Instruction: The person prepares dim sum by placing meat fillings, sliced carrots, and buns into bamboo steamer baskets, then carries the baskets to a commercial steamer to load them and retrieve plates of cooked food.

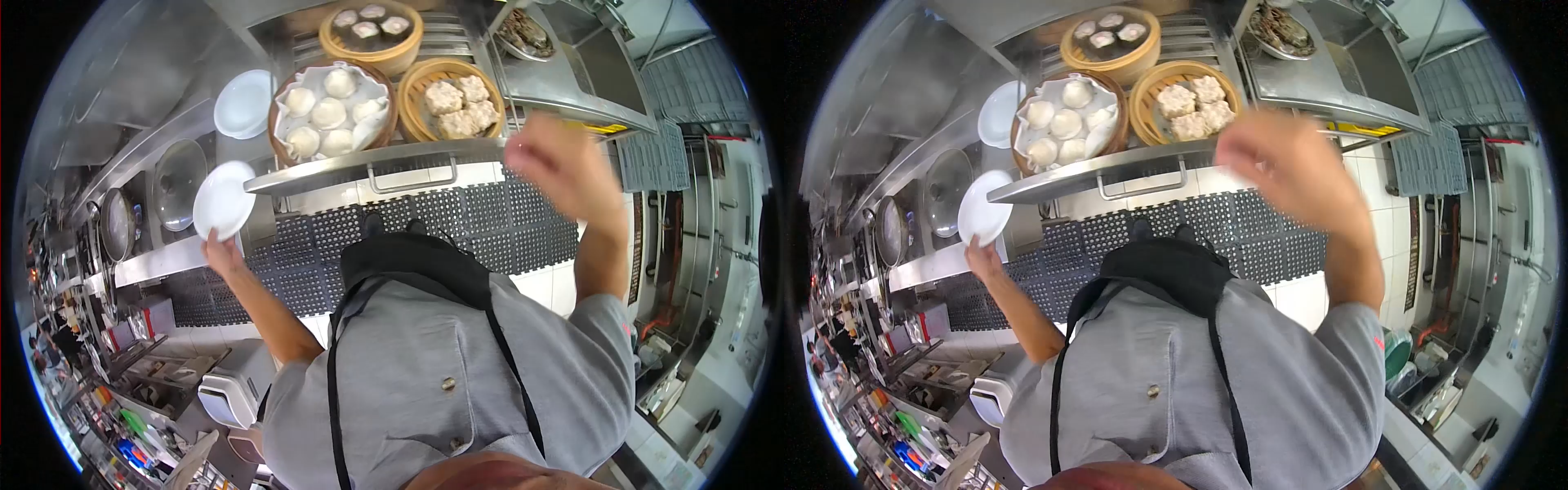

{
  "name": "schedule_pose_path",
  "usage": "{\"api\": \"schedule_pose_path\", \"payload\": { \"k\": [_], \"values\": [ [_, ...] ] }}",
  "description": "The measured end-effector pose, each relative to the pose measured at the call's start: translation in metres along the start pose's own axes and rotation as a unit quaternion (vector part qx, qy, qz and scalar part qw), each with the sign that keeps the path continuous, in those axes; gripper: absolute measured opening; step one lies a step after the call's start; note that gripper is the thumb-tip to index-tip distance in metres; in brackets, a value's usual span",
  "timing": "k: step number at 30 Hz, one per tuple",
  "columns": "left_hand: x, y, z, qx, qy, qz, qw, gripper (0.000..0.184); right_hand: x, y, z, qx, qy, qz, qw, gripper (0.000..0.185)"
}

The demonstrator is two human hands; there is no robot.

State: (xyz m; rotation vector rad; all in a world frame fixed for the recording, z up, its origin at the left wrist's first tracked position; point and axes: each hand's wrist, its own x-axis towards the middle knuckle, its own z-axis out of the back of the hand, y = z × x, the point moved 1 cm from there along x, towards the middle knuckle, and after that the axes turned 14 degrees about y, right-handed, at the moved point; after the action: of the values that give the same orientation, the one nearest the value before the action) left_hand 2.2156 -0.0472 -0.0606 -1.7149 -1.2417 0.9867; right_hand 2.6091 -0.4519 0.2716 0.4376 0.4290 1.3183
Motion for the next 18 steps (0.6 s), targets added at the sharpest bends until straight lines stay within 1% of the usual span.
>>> {"api": "schedule_pose_path", "payload": {
  "k": [1, 2, 3, 4, 5, 6, 7, 8, 9, 10, 11, 12, 13, 14, 15, 17, 18],
  "values": [
    [0.015, 0.004, -0.013, -0.008, 0.021, -0.007, 1.000, 0.040, -0.005, 0.003, -0.024, 0.037, 0.021, 0.051, 0.998, 0.011],
    [0.021, 0.003, -0.042, -0.002, -0.048, -0.019, 0.999, 0.043, -0.007, 0.013, -0.045, 0.045, 0.070, 0.032, 0.996, 0.014],
    [0.047, 0.014, -0.039, -0.043, 0.031, 0.000, 0.999, 0.042, -0.006, 0.013, -0.069, 0.053, 0.124, 0.007, 0.991, 0.018],
    [0.076, 0.031, -0.034, -0.070, 0.063, 0.008, 0.996, 0.040, -0.002, 0.004, -0.096, 0.097, 0.142, 0.019, 0.985, 0.020],
    [0.090, 0.039, -0.044, -0.010, 0.028, 0.014, 0.999, 0.032, 0.000, -0.005, -0.128, 0.136, 0.098, 0.016, 0.986, 0.022],
    [0.105, 0.050, -0.053, 0.007, 0.064, -0.026, 0.998, 0.033, 0.003, -0.006, -0.148, 0.175, 0.054, 0.013, 0.983, 0.025],
    [0.119, 0.061, -0.056, 0.015, 0.084, -0.046, 0.995, 0.034, 0.009, 0.003, -0.151, 0.174, 0.053, 0.013, 0.983, 0.025],
    [0.134, 0.072, -0.059, 0.022, 0.104, -0.067, 0.992, 0.035, 0.014, 0.010, -0.153, 0.373, 0.067, -0.048, 0.924, 0.029],
    [0.152, 0.081, -0.057, 0.222, 0.119, -0.070, 0.965, 0.035, 0.018, 0.017, -0.156, 0.555, 0.076, -0.106, 0.822, 0.033],
    [0.161, 0.082, -0.067, 0.411, 0.131, -0.072, 0.899, 0.039, 0.021, 0.022, -0.156, 0.580, 0.057, -0.109, 0.805, 0.037],
    [0.168, 0.086, -0.075, 0.408, 0.139, -0.075, 0.899, 0.039, 0.024, 0.023, -0.156, 0.579, 0.048, -0.109, 0.807, 0.037],
    [0.173, 0.090, -0.081, 0.351, 0.130, -0.098, 0.922, 0.039, 0.027, 0.024, -0.159, 0.655, 0.032, -0.122, 0.745, 0.038],
    [0.184, 0.098, -0.083, 0.321, 0.129, -0.108, 0.932, 0.039, 0.030, 0.025, -0.161, 0.724, 0.016, -0.132, 0.677, 0.039],
    [0.195, 0.106, -0.085, 0.290, 0.128, -0.119, 0.941, 0.040, 0.032, 0.030, -0.161, 0.743, -0.001, -0.145, 0.653, 0.038],
    [0.223, 0.125, -0.065, 0.345, 0.127, -0.124, 0.922, 0.044, 0.034, 0.030, -0.161, 0.744, -0.008, -0.146, 0.652, 0.038],
    [0.254, 0.139, -0.048, 0.397, 0.135, -0.133, 0.898, 0.050, 0.034, 0.033, -0.163, 0.745, -0.025, -0.142, 0.651, 0.038],
    [0.259, 0.139, -0.043, 0.508, 0.177, -0.115, 0.835, 0.050, 0.035, 0.034, -0.165, 0.737, -0.046, -0.140, 0.659, 0.037]
  ]
}}
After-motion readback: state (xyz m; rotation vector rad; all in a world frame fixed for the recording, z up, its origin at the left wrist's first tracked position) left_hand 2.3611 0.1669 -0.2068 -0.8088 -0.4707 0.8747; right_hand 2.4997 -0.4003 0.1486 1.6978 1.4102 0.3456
